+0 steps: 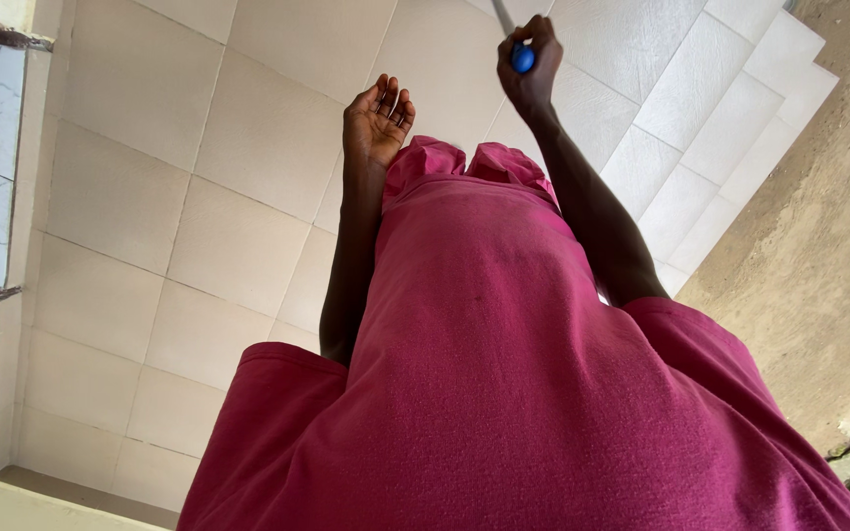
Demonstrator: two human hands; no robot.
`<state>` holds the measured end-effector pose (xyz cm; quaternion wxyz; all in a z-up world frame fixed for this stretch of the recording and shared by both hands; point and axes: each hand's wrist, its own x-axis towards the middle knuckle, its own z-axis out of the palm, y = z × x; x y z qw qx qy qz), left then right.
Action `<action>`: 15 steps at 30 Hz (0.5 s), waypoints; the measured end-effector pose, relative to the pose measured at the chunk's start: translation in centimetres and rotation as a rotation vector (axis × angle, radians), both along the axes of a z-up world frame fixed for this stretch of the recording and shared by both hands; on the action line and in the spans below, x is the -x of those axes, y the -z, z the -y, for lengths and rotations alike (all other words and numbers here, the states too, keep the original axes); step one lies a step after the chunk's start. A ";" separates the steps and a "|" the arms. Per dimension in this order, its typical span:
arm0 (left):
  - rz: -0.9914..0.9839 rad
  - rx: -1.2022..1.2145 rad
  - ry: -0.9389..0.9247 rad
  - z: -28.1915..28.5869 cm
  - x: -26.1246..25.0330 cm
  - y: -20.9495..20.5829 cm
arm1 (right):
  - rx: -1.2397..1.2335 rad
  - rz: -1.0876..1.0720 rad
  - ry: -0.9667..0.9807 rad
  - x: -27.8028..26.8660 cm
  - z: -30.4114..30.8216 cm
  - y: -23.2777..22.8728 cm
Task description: The person sweeps a tiled floor using a long-handled brush, moving it in repeated strokes across the surface.
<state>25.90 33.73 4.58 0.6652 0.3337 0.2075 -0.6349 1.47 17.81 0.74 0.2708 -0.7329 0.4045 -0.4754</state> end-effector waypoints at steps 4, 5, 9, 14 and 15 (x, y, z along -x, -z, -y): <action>-0.023 0.016 -0.051 0.3 -0.5 0.1 | -0.233 -0.102 -0.078 1.6 -6.4 -4.6; -0.018 0.009 -0.061 0.2 -0.6 0.2 | -0.301 -0.117 -0.088 2.3 -7.6 -6.1; -0.038 0.010 -0.079 0.1 -1.2 0.8 | -0.487 -0.153 -0.048 3.5 -8.7 -9.8; -0.021 0.008 -0.070 0.5 -0.8 1.2 | -0.653 0.015 0.133 2.5 -4.9 -9.6; -0.018 -0.012 -0.065 0.1 -1.0 1.1 | -0.607 0.035 0.116 2.0 -3.9 -9.3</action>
